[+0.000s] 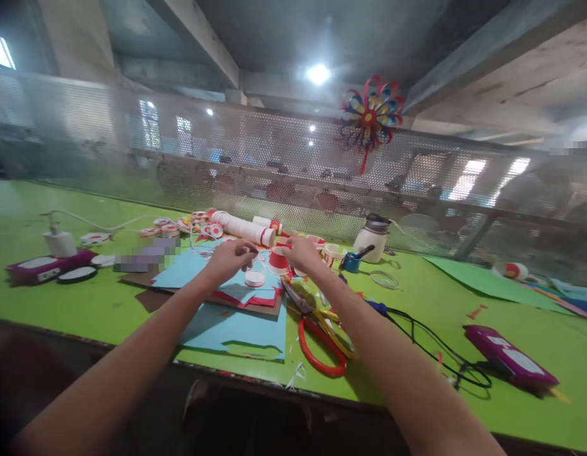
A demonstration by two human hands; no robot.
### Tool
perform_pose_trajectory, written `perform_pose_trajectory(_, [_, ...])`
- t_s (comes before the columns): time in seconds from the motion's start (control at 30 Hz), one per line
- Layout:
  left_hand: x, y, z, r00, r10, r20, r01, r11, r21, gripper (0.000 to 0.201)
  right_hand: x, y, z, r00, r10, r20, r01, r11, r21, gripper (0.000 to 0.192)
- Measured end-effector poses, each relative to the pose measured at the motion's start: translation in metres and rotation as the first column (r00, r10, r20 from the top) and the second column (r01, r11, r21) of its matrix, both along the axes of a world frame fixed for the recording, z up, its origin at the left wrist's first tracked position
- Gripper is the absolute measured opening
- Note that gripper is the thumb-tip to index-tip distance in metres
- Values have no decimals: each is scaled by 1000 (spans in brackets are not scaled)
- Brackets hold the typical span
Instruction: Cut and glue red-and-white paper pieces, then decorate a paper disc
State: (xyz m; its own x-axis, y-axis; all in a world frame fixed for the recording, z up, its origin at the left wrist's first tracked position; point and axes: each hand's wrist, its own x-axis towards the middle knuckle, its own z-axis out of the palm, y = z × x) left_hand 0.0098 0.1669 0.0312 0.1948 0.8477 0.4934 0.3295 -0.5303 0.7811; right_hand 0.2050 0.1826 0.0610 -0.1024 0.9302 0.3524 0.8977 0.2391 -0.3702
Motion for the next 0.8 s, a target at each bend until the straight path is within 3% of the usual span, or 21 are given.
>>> perform_pose_trajectory(0.1, [2, 2, -2, 992, -13, 123, 19, 999, -48, 12, -14, 15, -16, 999, 31, 7, -31, 999, -31, 17])
perform_pose_trajectory(0.2, [7, 5, -6, 946, -75, 315, 118, 985, -122, 13, -14, 15, -28, 999, 46, 1, -46, 999, -7, 18])
perform_pose_trajectory(0.37, [13, 5, -6, 887, -52, 458, 157, 968, -194, 10, 9, -4, -27, 984, 159, -76, -153, 985, 75, 21])
perform_pose_trajectory(0.53, [14, 4, -5, 883, 25, 468, 97, 967, -234, 18, 21, -27, -29, 948, 290, -133, -270, 951, 149, 21])
perform_pose_trajectory(0.7, [14, 5, -9, 913, 87, 398, -3, 978, -206, 28, 19, -38, -35, 957, 272, -103, -242, 940, 240, 20])
perform_pose_trajectory(0.8, [14, 4, -10, 925, 97, 367, -19, 978, -210, 33, 19, -43, -31, 968, 251, 30, -245, 905, 348, 29])
